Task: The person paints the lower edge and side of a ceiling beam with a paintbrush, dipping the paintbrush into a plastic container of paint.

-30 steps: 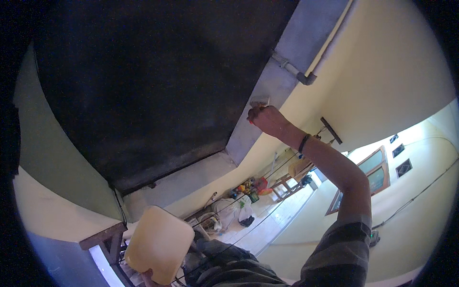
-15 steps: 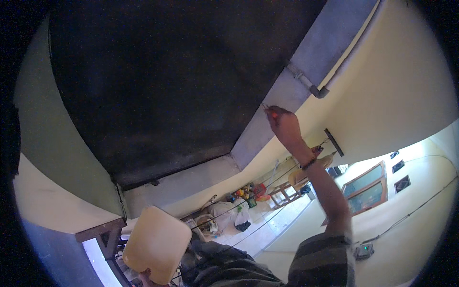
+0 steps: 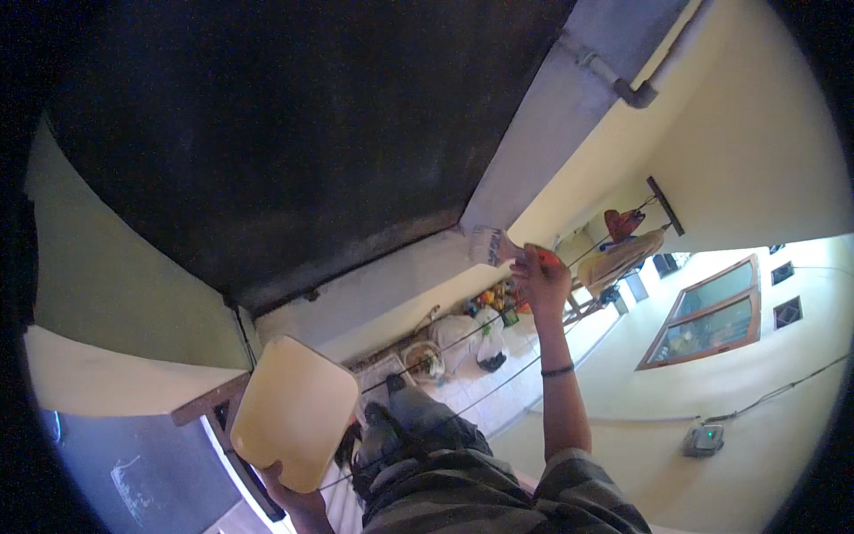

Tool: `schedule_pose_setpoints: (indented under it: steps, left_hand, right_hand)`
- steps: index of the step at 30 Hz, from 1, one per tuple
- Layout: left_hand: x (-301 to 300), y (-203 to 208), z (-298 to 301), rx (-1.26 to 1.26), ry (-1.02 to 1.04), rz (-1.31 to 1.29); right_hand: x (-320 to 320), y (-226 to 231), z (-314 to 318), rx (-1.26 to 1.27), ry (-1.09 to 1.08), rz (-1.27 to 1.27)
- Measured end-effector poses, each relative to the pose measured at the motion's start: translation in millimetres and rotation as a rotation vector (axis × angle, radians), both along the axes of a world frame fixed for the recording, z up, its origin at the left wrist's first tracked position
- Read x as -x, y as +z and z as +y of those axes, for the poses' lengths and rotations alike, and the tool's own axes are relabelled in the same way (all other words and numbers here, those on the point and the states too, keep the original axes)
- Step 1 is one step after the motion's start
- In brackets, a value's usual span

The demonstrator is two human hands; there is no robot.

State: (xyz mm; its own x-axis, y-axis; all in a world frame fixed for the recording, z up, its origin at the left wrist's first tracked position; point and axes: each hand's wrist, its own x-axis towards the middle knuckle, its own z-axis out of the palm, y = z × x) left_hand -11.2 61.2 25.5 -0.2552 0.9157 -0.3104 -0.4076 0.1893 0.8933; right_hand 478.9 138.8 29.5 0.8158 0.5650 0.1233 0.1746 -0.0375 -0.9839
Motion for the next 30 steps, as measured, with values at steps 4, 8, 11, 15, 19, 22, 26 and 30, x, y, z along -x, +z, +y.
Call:
schedule_pose_setpoints:
  steps: [4, 8, 11, 15, 19, 22, 26, 30]
  left_hand:
    - [3.7, -32.4, 1.5, 0.162, -0.029, 0.177]
    - [-9.8, -44.7, 14.1, 0.166, 0.032, -0.17]
    - [-16.5, -61.0, 11.0, 0.125, 0.097, -0.359]
    - [-28.3, -62.8, 20.0, 0.158, 0.096, -0.137]
    - [-36.9, -82.6, 27.6, 0.109, 0.037, -0.242]
    - [-18.2, -108.1, 13.9, -0.347, -0.155, 0.796]
    - [-43.2, -59.1, 44.3, 0.175, 0.273, -0.057]
    - [-37.8, -55.1, 50.0, 0.087, 0.139, 0.048]
  right_hand:
    - [-30.7, -61.5, 62.1, 0.152, 0.121, -0.286]
    - [-64.5, -137.9, 110.6, 0.469, 0.231, -0.821]
    - [-84.8, -176.4, 135.1, 0.547, 0.279, -0.92]
    - [-65.4, -187.4, 151.1, 0.487, 0.343, -0.982]
    - [-107.0, -257.4, 114.3, 0.791, 0.462, -1.113]
    - [-31.8, -250.3, 117.5, 0.56, 0.495, -1.348]
    - [-41.1, -228.8, 110.7, 0.573, 0.472, -1.054]
    - [-75.9, -260.4, 114.7, 0.67, 0.411, -1.159]
